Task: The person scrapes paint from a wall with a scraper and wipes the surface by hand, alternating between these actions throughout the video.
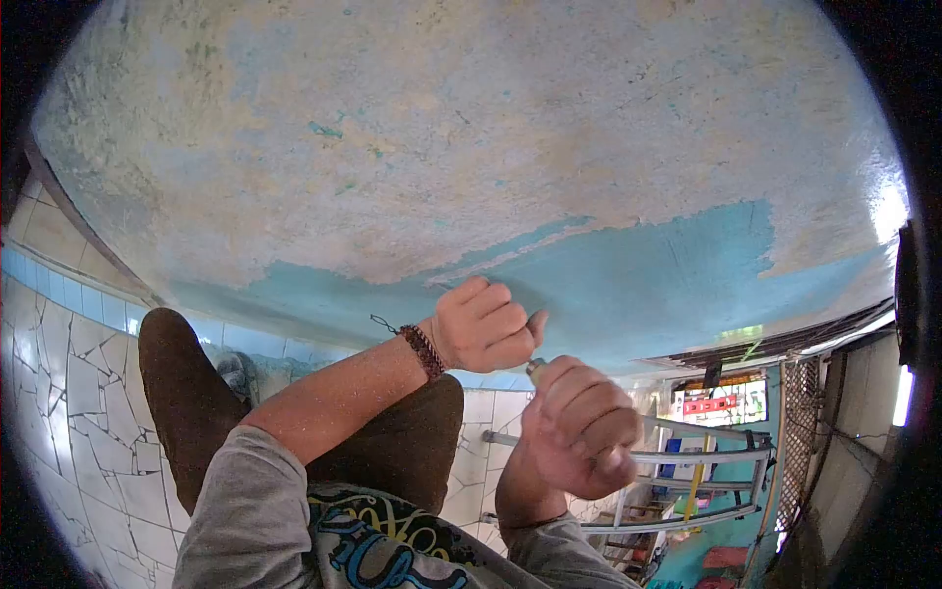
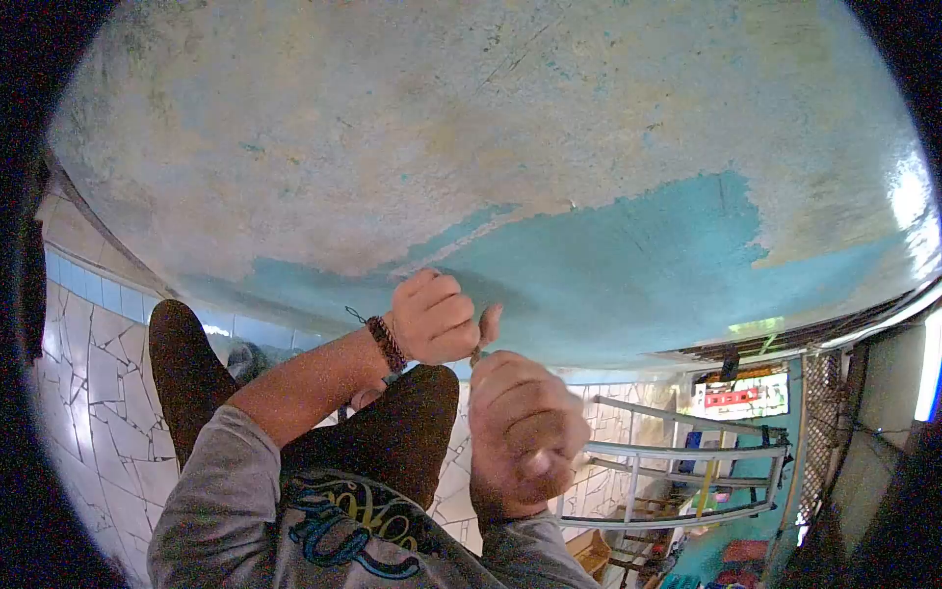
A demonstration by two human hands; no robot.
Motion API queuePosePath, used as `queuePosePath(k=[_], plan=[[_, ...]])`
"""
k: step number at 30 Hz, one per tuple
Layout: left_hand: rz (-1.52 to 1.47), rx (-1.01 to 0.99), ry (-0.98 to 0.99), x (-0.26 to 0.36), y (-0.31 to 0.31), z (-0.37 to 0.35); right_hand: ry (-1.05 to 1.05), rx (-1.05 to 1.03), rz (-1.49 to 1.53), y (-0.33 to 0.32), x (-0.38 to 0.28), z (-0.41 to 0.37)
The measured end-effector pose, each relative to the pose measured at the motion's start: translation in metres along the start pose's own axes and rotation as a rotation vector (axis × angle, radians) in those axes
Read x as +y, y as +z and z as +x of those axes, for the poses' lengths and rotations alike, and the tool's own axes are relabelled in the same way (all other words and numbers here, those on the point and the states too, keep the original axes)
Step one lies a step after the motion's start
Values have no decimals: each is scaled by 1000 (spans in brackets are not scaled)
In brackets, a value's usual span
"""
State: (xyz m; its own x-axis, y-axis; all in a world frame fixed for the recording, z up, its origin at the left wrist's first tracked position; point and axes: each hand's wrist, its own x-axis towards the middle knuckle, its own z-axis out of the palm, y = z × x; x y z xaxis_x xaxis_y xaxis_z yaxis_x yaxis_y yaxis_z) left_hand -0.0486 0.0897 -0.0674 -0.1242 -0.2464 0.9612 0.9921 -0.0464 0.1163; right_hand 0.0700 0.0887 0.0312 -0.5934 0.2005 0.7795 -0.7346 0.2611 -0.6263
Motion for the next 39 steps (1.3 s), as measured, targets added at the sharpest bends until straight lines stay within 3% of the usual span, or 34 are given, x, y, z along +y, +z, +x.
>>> queuePosePath(k=[2,6,9,14,18,21,25,28,39], plan=[[-4,-18,-4,1,-3,-8,17,-29,-91,-1,3,-7],[-2,-65,-22,5,-5,-15,105,11,28,-7,7,-3],[-1,-50,15,-4,-4,-8,40,-34,75,-6,-1,-1],[23,-94,-28,-3,-12,-32,123,60,46,0,21,-11],[15,-61,17,-3,-9,-16,64,-81,67,-6,2,-8],[12,-117,10,-7,-16,-35,60,32,-39,3,15,-18],[-10,-117,5,-3,-18,-33,123,2,23,-3,13,-18],[-6,-82,62,-5,-19,-21,31,-89,41,4,6,-16],[-42,-140,2,-5,-31,-38,69,-68,59,-1,24,-27]])
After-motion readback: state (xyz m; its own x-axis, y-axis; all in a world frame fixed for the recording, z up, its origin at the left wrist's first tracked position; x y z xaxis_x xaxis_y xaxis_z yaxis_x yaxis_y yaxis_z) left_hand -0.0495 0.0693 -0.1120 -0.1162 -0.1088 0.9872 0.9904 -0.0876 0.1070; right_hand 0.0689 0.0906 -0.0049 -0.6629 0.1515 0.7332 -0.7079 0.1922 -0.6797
